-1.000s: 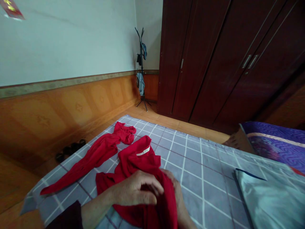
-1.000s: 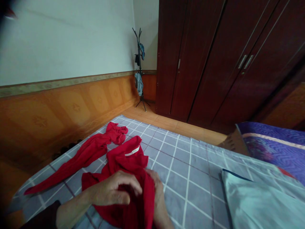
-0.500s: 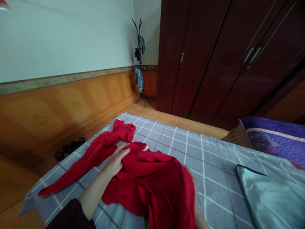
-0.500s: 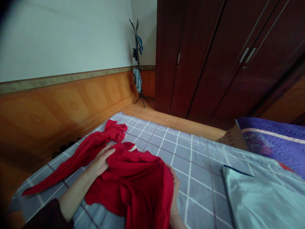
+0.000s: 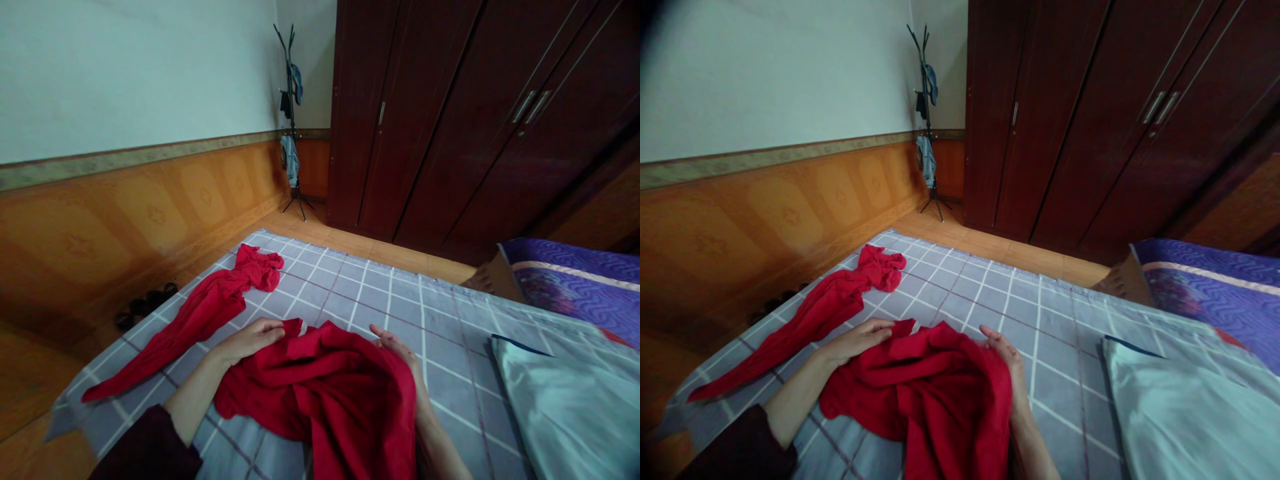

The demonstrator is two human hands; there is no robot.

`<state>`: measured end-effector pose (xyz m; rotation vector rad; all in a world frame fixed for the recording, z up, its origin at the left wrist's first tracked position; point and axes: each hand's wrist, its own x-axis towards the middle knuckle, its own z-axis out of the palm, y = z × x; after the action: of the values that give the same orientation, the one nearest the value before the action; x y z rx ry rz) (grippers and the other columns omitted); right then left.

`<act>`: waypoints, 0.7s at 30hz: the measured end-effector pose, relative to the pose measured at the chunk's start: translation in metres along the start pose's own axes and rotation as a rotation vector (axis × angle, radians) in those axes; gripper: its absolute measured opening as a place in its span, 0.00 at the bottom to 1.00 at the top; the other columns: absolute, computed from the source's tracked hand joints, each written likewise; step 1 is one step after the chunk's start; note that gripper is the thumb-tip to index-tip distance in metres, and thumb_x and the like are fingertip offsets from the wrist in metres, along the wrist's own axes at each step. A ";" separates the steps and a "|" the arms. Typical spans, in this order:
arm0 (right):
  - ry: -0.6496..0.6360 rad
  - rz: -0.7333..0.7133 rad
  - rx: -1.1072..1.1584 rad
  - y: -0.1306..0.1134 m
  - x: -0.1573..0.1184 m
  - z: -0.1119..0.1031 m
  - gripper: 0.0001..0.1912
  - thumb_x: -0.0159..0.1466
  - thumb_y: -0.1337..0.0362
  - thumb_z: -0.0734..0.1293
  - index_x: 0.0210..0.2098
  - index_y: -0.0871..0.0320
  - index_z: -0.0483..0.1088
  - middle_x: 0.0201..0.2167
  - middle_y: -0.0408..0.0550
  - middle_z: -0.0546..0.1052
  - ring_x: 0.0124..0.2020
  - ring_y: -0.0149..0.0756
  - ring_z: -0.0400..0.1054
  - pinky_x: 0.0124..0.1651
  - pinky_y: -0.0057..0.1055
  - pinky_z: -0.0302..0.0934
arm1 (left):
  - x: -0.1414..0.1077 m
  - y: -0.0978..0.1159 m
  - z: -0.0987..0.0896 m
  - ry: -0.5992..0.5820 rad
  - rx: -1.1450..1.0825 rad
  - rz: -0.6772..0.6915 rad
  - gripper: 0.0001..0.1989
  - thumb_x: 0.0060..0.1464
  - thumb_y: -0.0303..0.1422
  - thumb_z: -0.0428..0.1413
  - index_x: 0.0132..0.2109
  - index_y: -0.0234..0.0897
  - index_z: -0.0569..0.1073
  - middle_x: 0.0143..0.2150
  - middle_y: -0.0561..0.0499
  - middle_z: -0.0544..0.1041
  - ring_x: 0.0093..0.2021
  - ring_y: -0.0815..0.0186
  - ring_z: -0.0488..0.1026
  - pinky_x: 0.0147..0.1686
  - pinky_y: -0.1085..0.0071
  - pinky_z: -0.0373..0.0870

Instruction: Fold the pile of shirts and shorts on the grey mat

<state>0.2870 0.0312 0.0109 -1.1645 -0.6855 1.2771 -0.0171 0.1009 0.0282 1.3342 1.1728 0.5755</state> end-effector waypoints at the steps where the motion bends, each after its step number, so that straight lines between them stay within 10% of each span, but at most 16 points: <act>1: -0.041 0.029 -0.033 -0.003 -0.001 0.002 0.26 0.51 0.47 0.70 0.42 0.58 0.75 0.20 0.43 0.73 0.21 0.36 0.67 0.26 0.33 0.63 | -0.001 0.001 0.002 -0.039 0.004 0.032 0.23 0.46 0.44 0.63 0.46 0.35 0.75 0.48 0.45 0.76 0.50 0.56 0.70 0.50 0.65 0.64; 8: -0.435 0.059 -0.302 -0.005 -0.021 0.022 0.48 0.53 0.53 0.74 0.65 0.59 0.51 0.20 0.36 0.68 0.19 0.27 0.57 0.22 0.24 0.47 | -0.016 0.019 0.029 -0.164 -0.350 0.115 0.20 0.39 0.38 0.63 0.42 0.34 0.77 0.36 0.49 0.79 0.36 0.60 0.75 0.39 0.69 0.69; 12: -0.487 -0.026 -0.430 0.001 -0.023 0.025 0.22 0.55 0.57 0.72 0.46 0.60 0.71 0.23 0.41 0.71 0.23 0.29 0.60 0.25 0.25 0.52 | -0.022 0.022 0.041 -0.114 -0.573 0.098 0.21 0.36 0.35 0.62 0.42 0.32 0.77 0.35 0.47 0.80 0.34 0.60 0.76 0.37 0.67 0.71; 15: -0.307 -0.038 -0.369 0.007 -0.017 0.025 0.12 0.53 0.57 0.71 0.25 0.60 0.70 0.20 0.41 0.70 0.22 0.29 0.61 0.25 0.25 0.54 | -0.019 0.017 0.039 -0.005 -0.681 0.051 0.22 0.34 0.33 0.62 0.41 0.32 0.76 0.35 0.45 0.80 0.35 0.56 0.78 0.38 0.64 0.73; 21: 0.150 -0.061 -0.005 -0.002 -0.001 0.004 0.13 0.49 0.53 0.71 0.27 0.56 0.72 0.24 0.43 0.76 0.26 0.36 0.68 0.29 0.30 0.62 | -0.001 -0.001 0.011 0.339 -0.832 -0.074 0.18 0.38 0.35 0.57 0.39 0.32 0.76 0.32 0.45 0.81 0.40 0.51 0.78 0.43 0.58 0.75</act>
<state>0.2839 0.0316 0.0141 -1.2212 -0.6084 1.1254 -0.0079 0.0945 0.0257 0.4895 1.0558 1.1146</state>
